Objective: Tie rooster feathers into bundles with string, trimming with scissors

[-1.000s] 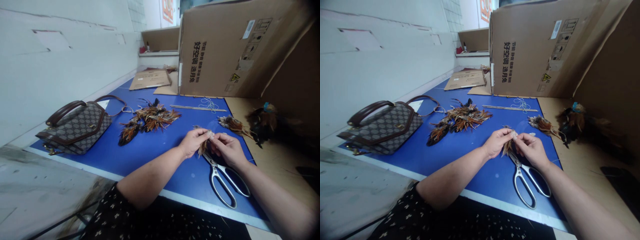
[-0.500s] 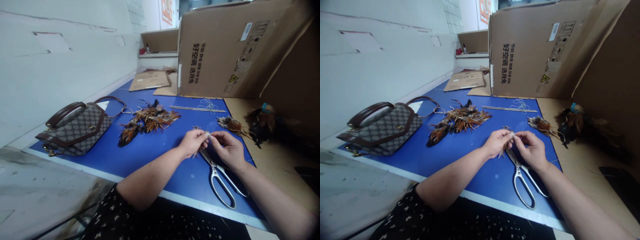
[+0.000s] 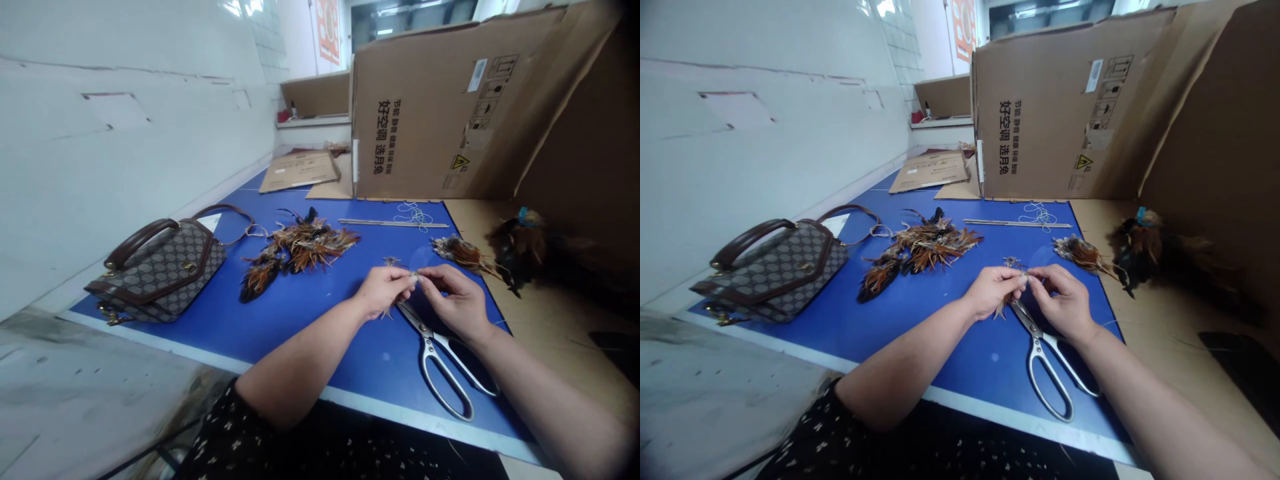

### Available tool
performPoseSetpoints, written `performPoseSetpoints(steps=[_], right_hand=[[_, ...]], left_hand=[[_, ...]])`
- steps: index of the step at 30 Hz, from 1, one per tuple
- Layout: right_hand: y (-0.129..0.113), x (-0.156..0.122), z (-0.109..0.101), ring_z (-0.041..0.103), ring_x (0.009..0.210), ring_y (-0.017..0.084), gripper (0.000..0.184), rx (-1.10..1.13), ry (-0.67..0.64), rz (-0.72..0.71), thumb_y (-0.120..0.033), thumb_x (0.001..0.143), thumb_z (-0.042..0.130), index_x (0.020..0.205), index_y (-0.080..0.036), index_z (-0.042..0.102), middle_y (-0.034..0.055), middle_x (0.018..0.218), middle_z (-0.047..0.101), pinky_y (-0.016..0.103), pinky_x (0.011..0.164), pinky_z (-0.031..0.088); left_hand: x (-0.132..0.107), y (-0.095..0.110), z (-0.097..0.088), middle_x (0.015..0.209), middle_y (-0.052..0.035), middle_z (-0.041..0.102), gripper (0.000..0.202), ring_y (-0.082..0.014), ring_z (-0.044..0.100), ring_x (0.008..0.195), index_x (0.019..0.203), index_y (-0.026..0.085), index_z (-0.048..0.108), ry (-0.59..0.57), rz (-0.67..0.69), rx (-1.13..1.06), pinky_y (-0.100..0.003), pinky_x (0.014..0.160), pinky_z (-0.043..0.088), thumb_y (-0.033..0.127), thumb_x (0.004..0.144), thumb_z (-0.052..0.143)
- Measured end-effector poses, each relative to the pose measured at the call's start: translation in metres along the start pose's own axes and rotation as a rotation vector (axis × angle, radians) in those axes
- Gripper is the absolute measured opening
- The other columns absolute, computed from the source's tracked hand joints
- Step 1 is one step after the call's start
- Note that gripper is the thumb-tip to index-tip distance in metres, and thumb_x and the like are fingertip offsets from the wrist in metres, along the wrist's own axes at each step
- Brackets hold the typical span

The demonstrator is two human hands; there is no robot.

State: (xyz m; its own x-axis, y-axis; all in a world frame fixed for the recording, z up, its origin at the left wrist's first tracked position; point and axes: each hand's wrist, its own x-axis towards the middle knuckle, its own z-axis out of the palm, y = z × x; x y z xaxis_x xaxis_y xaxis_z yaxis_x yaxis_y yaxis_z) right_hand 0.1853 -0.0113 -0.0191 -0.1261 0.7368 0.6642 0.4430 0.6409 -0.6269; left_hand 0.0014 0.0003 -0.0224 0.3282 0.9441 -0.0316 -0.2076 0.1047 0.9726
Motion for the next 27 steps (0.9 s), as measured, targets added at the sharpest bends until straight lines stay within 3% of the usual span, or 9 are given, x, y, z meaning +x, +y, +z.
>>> performPoseSetpoints(steps=[4,9,15,21,27], right_hand=[[-0.004,0.003,-0.002,0.066,0.073,0.019,0.015,-0.031,-0.016,-0.097,-0.028,0.096,0.070,0.109,-0.025,0.078,0.0066,0.087,0.073,0.034,0.064,0.055],[-0.005,0.004,-0.002,0.069,0.079,0.020,0.022,-0.031,-0.047,-0.176,-0.022,0.097,0.068,0.116,-0.026,0.078,0.0070,0.091,0.075,0.036,0.073,0.057],[-0.005,0.004,-0.002,0.070,0.083,0.020,0.028,-0.008,-0.091,-0.215,-0.016,0.097,0.067,0.121,-0.025,0.076,0.0073,0.094,0.074,0.035,0.076,0.057],[-0.017,0.010,-0.015,0.069,0.083,0.021,0.030,0.050,-0.161,-0.157,-0.023,0.098,0.068,0.127,-0.027,0.075,0.0072,0.095,0.075,0.039,0.080,0.056],[-0.014,0.014,-0.027,0.070,0.082,0.022,0.015,0.195,-0.314,-0.008,-0.035,0.097,0.070,0.102,-0.026,0.080,0.0076,0.094,0.074,0.036,0.074,0.058]], left_hand=[[0.002,-0.002,0.000,0.068,-0.0016,0.063,0.046,-0.0075,0.053,0.058,0.091,0.009,0.074,0.009,0.023,0.006,-0.022,0.057,0.038,0.051,0.077,0.083],[0.003,-0.002,0.001,0.070,-0.0008,0.064,0.047,-0.0079,0.054,0.058,0.090,0.010,0.071,0.040,0.027,-0.032,-0.022,0.058,0.039,0.053,0.076,0.083],[0.002,-0.003,-0.001,0.065,0.0002,0.062,0.047,-0.0077,0.054,0.056,0.090,0.010,0.071,0.042,0.050,0.002,-0.022,0.058,0.041,0.054,0.077,0.081],[0.000,0.005,-0.007,0.064,-0.0012,0.064,0.050,-0.0078,0.056,0.053,0.083,0.010,0.069,-0.118,-0.045,-0.018,-0.023,0.056,0.042,0.056,0.072,0.086],[-0.006,0.013,-0.009,0.063,-0.0018,0.064,0.055,-0.0090,0.059,0.054,0.083,0.008,0.069,-0.255,-0.156,-0.072,-0.024,0.058,0.045,0.055,0.065,0.092]])
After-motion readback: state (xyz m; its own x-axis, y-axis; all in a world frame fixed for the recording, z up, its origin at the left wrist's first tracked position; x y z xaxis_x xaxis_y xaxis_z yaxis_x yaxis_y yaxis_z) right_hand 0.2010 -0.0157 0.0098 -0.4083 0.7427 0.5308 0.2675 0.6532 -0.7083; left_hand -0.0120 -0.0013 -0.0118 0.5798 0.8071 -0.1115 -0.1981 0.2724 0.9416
